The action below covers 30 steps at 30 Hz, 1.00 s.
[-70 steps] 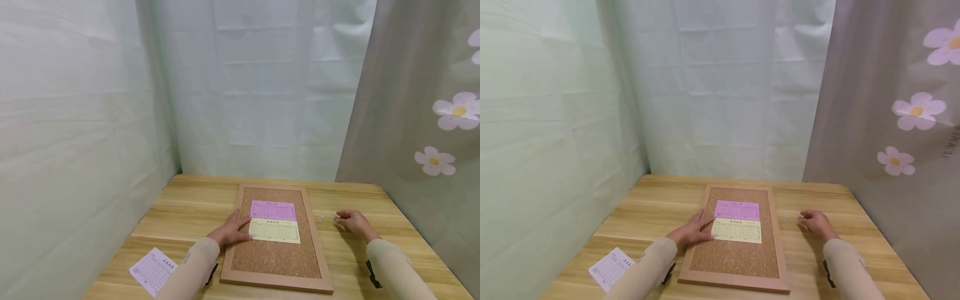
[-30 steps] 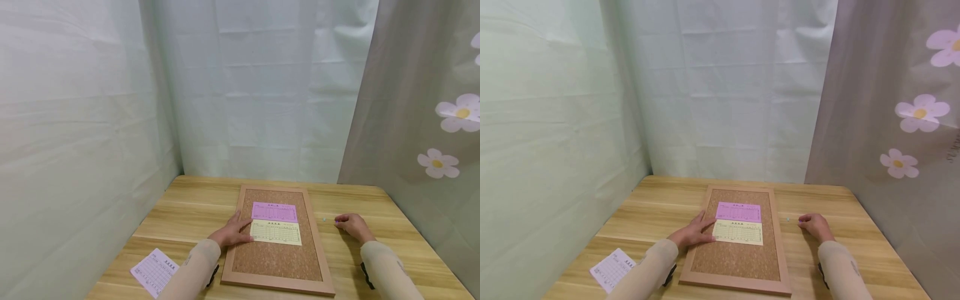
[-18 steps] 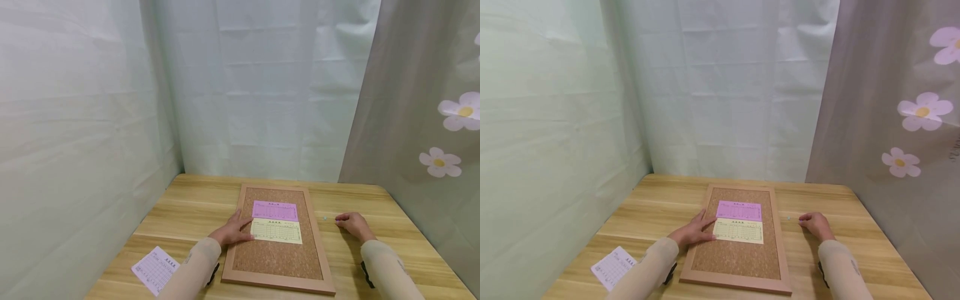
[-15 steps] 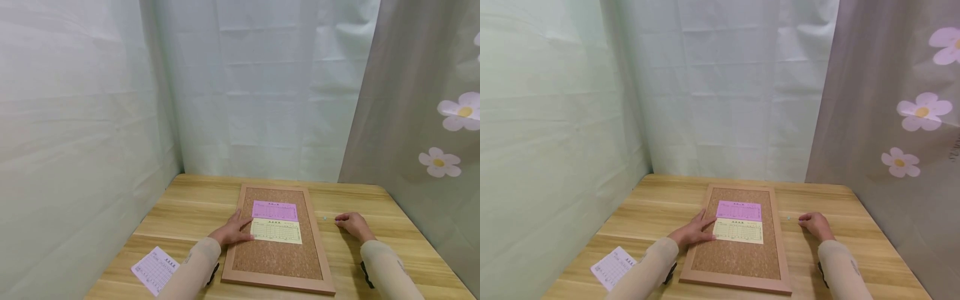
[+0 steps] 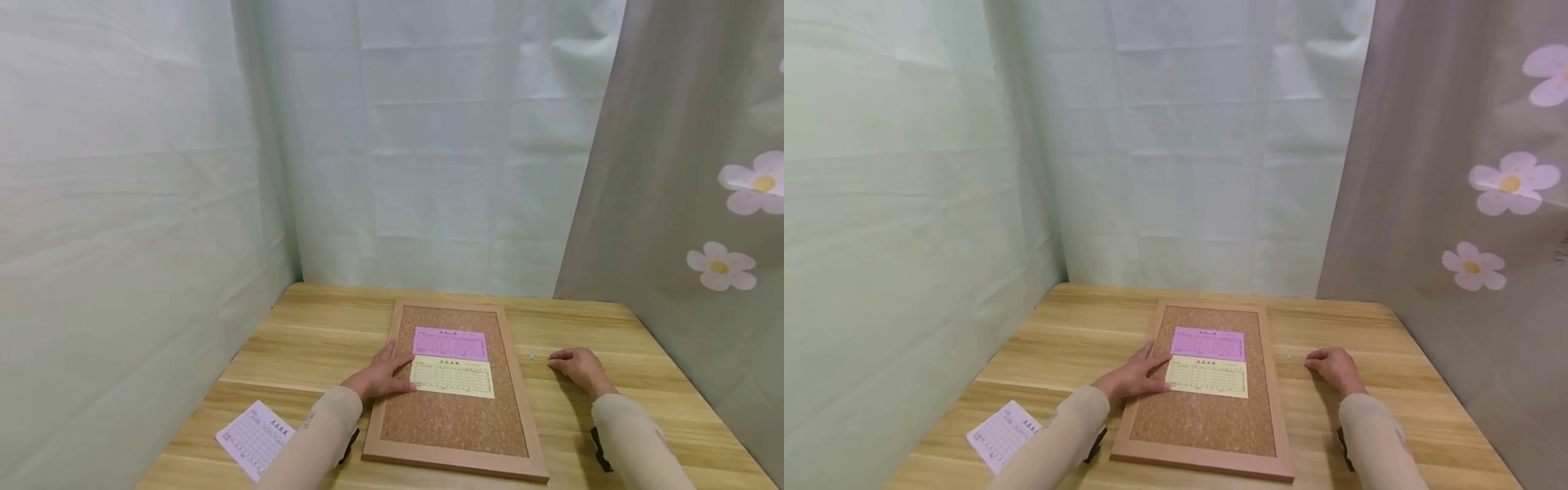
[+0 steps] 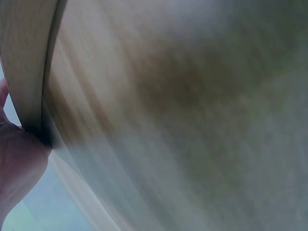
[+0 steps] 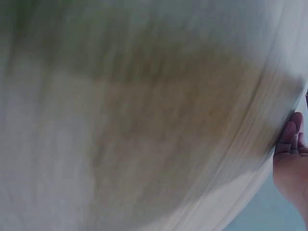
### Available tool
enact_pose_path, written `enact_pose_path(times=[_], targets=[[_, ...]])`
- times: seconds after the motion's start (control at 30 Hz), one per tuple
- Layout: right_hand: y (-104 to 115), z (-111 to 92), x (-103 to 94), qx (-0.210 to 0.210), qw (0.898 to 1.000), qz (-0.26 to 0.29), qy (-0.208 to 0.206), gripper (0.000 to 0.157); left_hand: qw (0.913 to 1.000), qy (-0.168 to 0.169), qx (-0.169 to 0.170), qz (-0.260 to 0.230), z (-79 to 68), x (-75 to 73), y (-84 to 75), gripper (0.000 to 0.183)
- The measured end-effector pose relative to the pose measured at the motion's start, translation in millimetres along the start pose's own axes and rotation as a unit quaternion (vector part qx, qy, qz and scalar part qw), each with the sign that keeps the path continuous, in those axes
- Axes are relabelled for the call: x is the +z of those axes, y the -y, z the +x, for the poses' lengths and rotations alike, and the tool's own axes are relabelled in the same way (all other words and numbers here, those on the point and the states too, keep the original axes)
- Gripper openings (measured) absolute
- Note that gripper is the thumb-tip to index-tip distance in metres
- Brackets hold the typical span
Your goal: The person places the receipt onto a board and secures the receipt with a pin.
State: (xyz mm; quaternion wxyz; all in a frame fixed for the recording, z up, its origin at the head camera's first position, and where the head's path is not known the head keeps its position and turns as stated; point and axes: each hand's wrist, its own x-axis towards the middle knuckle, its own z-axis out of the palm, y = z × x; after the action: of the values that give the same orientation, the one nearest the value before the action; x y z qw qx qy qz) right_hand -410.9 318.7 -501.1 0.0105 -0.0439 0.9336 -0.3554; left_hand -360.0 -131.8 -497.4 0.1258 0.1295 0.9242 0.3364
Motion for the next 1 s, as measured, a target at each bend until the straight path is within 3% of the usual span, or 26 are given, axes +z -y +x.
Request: enact_pose_path(times=[0.87,1.0], targets=[[12.3,0.0,-0.6,0.012,0.998,0.037,-0.040,0.033,0.9999,0.005,0.002,0.014,2.8,0.7,1.3,0.072],[16.8,1.9,1.2,0.023,0.997,0.066,-0.032,0.034,0.9999,0.002,0.001,0.010,3.2,0.9,2.0,0.073]])
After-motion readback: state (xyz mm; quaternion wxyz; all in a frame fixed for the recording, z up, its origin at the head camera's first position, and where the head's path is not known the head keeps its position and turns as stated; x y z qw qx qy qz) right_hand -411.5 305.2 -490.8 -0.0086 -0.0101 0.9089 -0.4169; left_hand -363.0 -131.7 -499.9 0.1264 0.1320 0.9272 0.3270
